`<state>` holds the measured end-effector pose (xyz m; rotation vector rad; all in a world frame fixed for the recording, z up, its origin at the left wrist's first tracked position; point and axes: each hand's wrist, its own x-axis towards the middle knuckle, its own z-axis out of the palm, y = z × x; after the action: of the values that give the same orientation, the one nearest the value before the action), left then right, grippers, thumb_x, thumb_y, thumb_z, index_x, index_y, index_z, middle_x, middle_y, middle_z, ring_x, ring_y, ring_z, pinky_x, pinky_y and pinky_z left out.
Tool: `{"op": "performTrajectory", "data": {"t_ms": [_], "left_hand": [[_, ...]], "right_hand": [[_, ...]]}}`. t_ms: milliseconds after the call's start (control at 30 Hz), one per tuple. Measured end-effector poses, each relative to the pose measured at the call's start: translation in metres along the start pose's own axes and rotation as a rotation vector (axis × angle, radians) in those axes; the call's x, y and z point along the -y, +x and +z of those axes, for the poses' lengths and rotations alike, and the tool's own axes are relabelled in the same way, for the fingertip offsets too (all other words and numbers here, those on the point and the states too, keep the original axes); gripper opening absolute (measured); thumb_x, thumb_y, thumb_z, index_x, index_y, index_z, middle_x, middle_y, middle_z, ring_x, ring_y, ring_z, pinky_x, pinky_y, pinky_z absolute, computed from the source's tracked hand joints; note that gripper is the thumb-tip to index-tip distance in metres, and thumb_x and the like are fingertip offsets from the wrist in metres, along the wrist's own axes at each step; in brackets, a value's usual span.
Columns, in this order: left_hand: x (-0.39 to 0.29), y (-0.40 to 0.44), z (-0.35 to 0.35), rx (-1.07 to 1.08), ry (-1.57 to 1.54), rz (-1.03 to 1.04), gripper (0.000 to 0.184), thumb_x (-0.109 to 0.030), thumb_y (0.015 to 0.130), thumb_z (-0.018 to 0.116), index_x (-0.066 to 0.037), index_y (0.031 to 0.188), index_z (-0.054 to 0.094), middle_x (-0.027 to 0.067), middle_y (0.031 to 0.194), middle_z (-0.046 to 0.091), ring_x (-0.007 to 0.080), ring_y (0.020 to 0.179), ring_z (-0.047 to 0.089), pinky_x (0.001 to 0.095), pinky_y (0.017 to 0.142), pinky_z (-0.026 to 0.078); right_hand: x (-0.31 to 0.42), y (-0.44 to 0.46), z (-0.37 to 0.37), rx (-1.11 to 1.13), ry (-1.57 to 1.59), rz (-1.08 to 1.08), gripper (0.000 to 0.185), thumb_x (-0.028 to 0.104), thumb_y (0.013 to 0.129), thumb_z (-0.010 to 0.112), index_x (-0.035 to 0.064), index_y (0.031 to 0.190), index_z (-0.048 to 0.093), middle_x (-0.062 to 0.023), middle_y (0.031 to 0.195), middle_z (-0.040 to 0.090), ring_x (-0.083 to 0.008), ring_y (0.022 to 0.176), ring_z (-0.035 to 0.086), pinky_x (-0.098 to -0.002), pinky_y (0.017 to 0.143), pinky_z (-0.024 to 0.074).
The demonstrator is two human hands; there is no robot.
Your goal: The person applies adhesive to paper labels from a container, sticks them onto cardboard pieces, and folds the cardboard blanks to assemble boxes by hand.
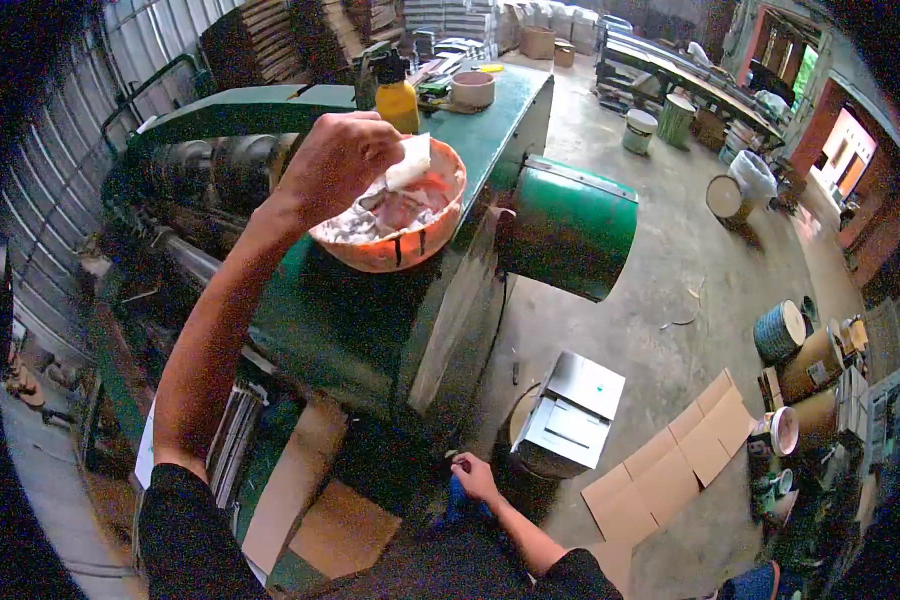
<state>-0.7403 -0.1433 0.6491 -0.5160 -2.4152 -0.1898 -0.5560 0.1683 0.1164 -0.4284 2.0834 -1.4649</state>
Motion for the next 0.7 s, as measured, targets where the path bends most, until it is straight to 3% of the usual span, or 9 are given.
{"op": "performTrajectory", "data": {"t_ms": [33,67,100,200,333,433,500,633,700], "left_hand": [[-0.002,0.000,0.000,0.028,0.018,0.004,0.011,-0.008,0.087,0.064,0.002,0.085,0.067,0.0161,0.077,0.066,0.0300,0.070,0.066,0.0356,0.065,0.052],[-0.006,-0.001,0.000,0.052,-0.036,-0.073,0.011,-0.009,0.086,0.066,0.002,0.086,0.069,0.0147,0.076,0.067,0.0242,0.069,0.067,0.0332,0.065,0.052],[-0.011,-0.003,-0.002,0.054,-0.040,-0.074,0.011,-0.009,0.086,0.066,0.002,0.086,0.069,0.0147,0.076,0.067,0.0242,0.069,0.067,0.0332,0.065,0.052],[-0.020,-0.003,-0.004,0.143,-0.343,-0.257,0.014,-0.013,0.086,0.069,0.001,0.089,0.072,0.0099,0.077,0.071,0.0100,0.071,0.065,0.0287,0.065,0.052],[-0.027,0.002,-0.005,0.082,-0.351,-0.383,0.014,-0.012,0.085,0.070,0.000,0.092,0.071,0.0088,0.078,0.072,0.0101,0.070,0.065,0.0273,0.066,0.052],[-0.030,0.007,-0.001,0.006,-0.462,-0.311,0.016,-0.013,0.085,0.070,0.000,0.095,0.070,0.0101,0.078,0.071,0.0115,0.069,0.066,0.0282,0.066,0.053],[-0.034,0.009,-0.001,0.072,-0.562,-0.401,0.022,-0.012,0.084,0.071,-0.001,0.103,0.067,0.0116,0.077,0.070,0.0131,0.068,0.066,0.0293,0.065,0.053],[-0.030,0.004,-0.004,0.061,-0.523,-0.415,0.039,-0.009,0.081,0.072,0.001,0.117,0.060,0.0103,0.080,0.069,0.0145,0.068,0.065,0.0305,0.065,0.053],[-0.015,0.001,0.003,0.016,-0.558,-0.398,0.044,-0.011,0.079,0.066,-0.001,0.121,0.061,0.0176,0.085,0.071,0.0223,0.070,0.070,0.0330,0.067,0.054]], "right_hand": [[0.000,0.001,-0.001,0.004,-0.001,0.007,0.021,0.017,0.088,0.070,0.0025,0.103,0.067,-0.0104,0.086,0.071,-0.0141,0.078,0.066,-0.0309,0.075,0.0530],[0.000,0.003,-0.002,-0.008,0.000,-0.001,0.022,0.017,0.087,0.070,0.0026,0.103,0.067,-0.0103,0.086,0.071,-0.0143,0.078,0.066,-0.0311,0.074,0.0530],[-0.002,0.004,-0.001,-0.023,0.002,-0.011,0.022,0.017,0.087,0.070,0.0027,0.103,0.067,-0.0102,0.085,0.071,-0.0145,0.077,0.066,-0.0312,0.074,0.0530],[0.010,0.006,0.003,-0.017,0.029,-0.021,0.023,0.017,0.088,0.070,0.0017,0.104,0.067,-0.0101,0.089,0.071,-0.0148,0.082,0.067,-0.0307,0.077,0.0533],[0.012,0.009,0.020,0.042,0.008,-0.014,0.025,0.016,0.089,0.069,0.0000,0.108,0.066,-0.0093,0.095,0.072,-0.0134,0.089,0.067,-0.0302,0.082,0.0536],[0.015,0.007,0.034,0.079,0.031,-0.020,0.026,0.018,0.089,0.069,0.0010,0.108,0.065,-0.0090,0.093,0.071,-0.0140,0.085,0.066,-0.0308,0.080,0.0532],[0.013,0.004,0.039,0.098,0.066,-0.017,0.026,0.021,0.088,0.070,0.0030,0.107,0.066,-0.0090,0.088,0.069,-0.0156,0.078,0.064,-0.0317,0.075,0.0524],[0.000,0.005,0.044,0.108,0.060,-0.049,0.028,0.024,0.088,0.071,0.0046,0.108,0.066,-0.0078,0.089,0.069,-0.0161,0.081,0.064,-0.0324,0.077,0.0524],[-0.003,0.006,0.043,0.108,0.064,-0.062,0.028,0.023,0.087,0.071,0.0048,0.108,0.066,-0.0082,0.089,0.069,-0.0162,0.082,0.065,-0.0324,0.078,0.0527]]}}
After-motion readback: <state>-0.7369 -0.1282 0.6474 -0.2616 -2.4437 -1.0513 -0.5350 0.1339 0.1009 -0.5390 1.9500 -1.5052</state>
